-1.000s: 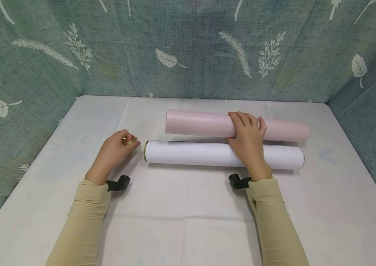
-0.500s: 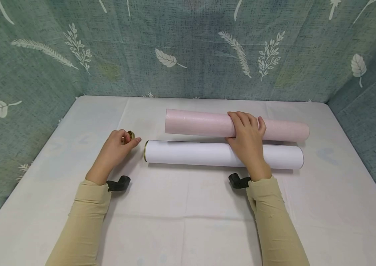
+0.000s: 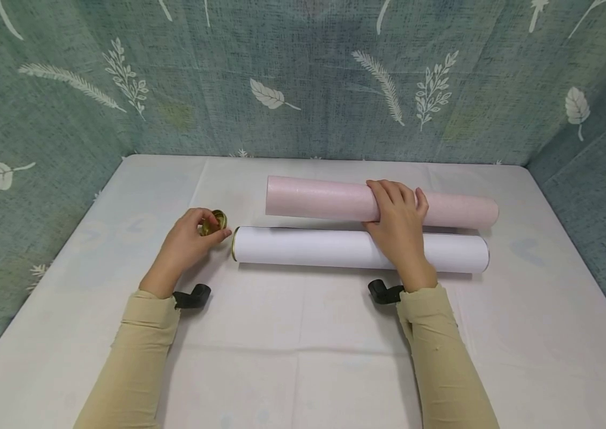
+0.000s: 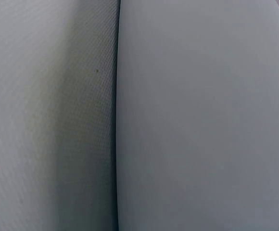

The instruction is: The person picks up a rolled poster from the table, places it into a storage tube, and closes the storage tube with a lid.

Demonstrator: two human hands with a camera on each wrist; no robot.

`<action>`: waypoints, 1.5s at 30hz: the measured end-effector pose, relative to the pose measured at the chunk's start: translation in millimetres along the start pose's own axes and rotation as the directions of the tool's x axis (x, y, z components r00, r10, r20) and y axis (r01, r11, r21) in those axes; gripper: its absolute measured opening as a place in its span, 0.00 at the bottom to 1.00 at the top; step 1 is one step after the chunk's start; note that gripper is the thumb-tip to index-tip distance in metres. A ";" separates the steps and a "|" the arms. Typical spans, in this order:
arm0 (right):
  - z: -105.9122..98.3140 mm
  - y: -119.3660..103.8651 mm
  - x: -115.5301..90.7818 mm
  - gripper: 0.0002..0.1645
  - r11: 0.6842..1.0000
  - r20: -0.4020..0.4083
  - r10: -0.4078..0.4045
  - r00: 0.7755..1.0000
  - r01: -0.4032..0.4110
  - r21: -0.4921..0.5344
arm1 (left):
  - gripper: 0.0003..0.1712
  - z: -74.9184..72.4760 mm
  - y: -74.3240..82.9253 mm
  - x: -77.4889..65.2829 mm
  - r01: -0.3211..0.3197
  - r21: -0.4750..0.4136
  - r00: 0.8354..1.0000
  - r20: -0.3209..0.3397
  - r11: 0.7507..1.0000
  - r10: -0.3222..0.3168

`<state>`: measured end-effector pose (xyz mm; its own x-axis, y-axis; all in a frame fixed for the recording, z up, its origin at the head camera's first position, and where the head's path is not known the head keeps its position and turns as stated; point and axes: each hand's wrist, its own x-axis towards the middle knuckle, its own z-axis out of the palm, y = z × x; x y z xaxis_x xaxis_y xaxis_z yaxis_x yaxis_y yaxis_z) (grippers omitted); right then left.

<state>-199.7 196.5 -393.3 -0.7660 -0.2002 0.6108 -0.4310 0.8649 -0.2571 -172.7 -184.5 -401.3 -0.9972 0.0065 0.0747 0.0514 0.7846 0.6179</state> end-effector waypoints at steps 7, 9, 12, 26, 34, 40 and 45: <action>0.3 0.0 -0.1 0.43 1.000 -0.005 -0.009 1.000 0.009 0.003 | 0.28 0.0 0.0 1.1 0.041 -0.060 0.999 0.004 0.997 -0.041; 0.4 0.0 -0.2 0.43 1.000 -0.007 -0.010 1.000 0.010 0.002 | 0.31 -0.2 0.7 1.3 0.044 -0.095 0.999 -0.003 0.995 -0.044; 0.6 0.5 -0.3 0.42 1.000 -0.010 -0.014 1.000 0.014 0.003 | 0.37 -1.8 3.8 1.3 0.050 -0.175 0.999 -0.014 0.983 -0.053; -0.3 1.3 -0.5 0.45 0.997 -0.024 -0.066 0.998 0.067 0.034 | 0.37 -11.0 40.9 -7.4 -0.007 -0.512 0.998 0.048 0.859 0.036; 0.2 1.4 -0.3 0.45 0.993 -0.039 -0.101 0.994 0.104 0.062 | 0.32 -12.9 67.9 -16.6 -0.071 -0.679 0.983 0.078 0.731 0.168; 0.4 1.1 -0.2 0.45 0.991 -0.048 -0.116 0.992 0.118 0.059 | 0.32 -7.7 78.3 -18.3 -0.126 -0.689 0.982 0.013 0.714 0.186; 0.0 0.6 -0.4 0.45 0.991 -0.049 -0.122 0.991 0.124 0.053 | 0.30 -3.9 84.9 -19.8 -0.142 -0.666 0.984 -0.012 0.732 0.180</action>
<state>-199.7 197.1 -393.7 -0.6836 -0.2811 0.6736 -0.5476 0.8076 -0.2187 -148.3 -120.5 -347.2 -0.9709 0.1401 0.1941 0.2157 0.1607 0.9631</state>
